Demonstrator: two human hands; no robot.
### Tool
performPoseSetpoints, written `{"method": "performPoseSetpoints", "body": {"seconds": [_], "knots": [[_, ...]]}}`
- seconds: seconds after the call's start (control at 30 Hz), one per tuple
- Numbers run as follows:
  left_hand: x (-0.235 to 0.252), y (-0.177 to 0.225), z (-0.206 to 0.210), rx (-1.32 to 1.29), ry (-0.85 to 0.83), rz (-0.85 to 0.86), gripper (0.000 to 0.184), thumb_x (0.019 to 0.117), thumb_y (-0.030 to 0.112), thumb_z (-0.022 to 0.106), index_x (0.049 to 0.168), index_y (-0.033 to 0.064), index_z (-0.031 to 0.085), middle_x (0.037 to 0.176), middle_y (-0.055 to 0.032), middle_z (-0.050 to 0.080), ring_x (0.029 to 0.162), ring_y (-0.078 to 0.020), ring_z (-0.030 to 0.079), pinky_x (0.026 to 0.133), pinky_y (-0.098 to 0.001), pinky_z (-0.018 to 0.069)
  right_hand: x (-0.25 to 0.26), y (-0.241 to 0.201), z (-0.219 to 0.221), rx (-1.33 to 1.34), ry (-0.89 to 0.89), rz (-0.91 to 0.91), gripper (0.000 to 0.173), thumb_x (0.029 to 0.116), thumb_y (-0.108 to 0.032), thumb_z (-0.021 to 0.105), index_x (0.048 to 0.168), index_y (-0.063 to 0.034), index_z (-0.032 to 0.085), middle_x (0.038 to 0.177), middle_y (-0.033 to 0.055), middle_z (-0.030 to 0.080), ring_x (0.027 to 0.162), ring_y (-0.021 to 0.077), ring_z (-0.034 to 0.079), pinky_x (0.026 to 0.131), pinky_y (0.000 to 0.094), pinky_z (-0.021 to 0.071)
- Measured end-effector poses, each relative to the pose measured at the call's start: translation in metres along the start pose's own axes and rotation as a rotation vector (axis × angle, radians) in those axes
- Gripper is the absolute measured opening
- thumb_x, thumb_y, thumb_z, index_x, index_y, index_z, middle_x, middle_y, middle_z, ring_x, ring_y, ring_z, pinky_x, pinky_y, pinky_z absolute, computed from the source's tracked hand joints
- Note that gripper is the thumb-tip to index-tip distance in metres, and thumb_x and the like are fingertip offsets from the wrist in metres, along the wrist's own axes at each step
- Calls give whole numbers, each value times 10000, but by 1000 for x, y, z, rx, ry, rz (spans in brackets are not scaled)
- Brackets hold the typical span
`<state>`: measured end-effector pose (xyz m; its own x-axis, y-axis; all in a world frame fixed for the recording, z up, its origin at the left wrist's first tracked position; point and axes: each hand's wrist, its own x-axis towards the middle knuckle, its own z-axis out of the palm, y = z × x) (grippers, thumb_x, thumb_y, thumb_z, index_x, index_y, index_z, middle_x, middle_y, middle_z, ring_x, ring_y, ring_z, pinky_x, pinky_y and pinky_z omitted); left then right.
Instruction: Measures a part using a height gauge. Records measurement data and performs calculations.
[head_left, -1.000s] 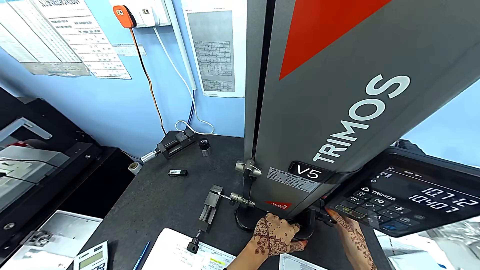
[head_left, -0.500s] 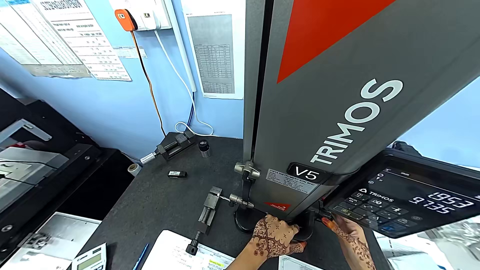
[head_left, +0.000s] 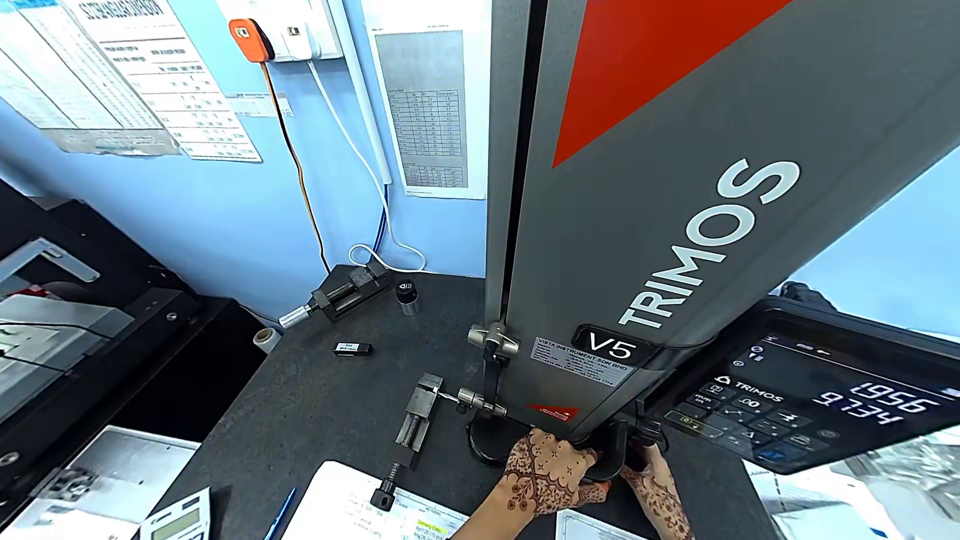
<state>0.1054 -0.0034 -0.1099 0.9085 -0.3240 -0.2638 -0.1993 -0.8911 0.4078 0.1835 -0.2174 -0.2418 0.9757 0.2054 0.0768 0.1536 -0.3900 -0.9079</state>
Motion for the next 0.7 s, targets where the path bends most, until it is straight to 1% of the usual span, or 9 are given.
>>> {"method": "performPoseSetpoints", "body": {"seconds": [0.1,0.3,0.4,0.6,0.7], "knots": [[0,1,0,0,-10,-13,549,1053,532,415,1315,107,644,1050,-211,723,1007,-410,689,905,-587,498,1,0,0,2,1,3,739,726,-308,796,1321,65,570,1272,202,645,1190,162,616,1033,286,477],[3,-1,0,6,-21,-12,548,1051,538,412,1311,118,649,1059,-204,723,1024,-404,684,920,-579,492,2,3,1,3,3,-4,720,735,-316,784,1314,58,577,1282,203,637,1190,161,611,1032,281,472],[3,-1,-1,6,-27,-5,547,1051,534,419,1313,111,645,1054,-206,722,1016,-406,685,920,-579,492,2,2,1,-11,7,-5,695,735,-269,786,1308,66,582,1276,218,640,1190,187,614,1032,302,473],[1,2,-2,-5,-13,-23,541,1053,527,417,1303,108,650,1049,-207,724,1015,-408,686,905,-581,497,1,1,1,18,2,-4,711,732,-289,780,1308,72,572,1274,207,637,1182,151,611,1022,269,474],[1,1,0,-1,-1,-19,546,1052,533,414,1322,120,648,1062,-206,726,1027,-404,686,926,-572,493,1,2,2,28,11,-5,712,726,-304,786,1297,68,580,1249,190,650,1154,126,622,1005,249,482]]}}
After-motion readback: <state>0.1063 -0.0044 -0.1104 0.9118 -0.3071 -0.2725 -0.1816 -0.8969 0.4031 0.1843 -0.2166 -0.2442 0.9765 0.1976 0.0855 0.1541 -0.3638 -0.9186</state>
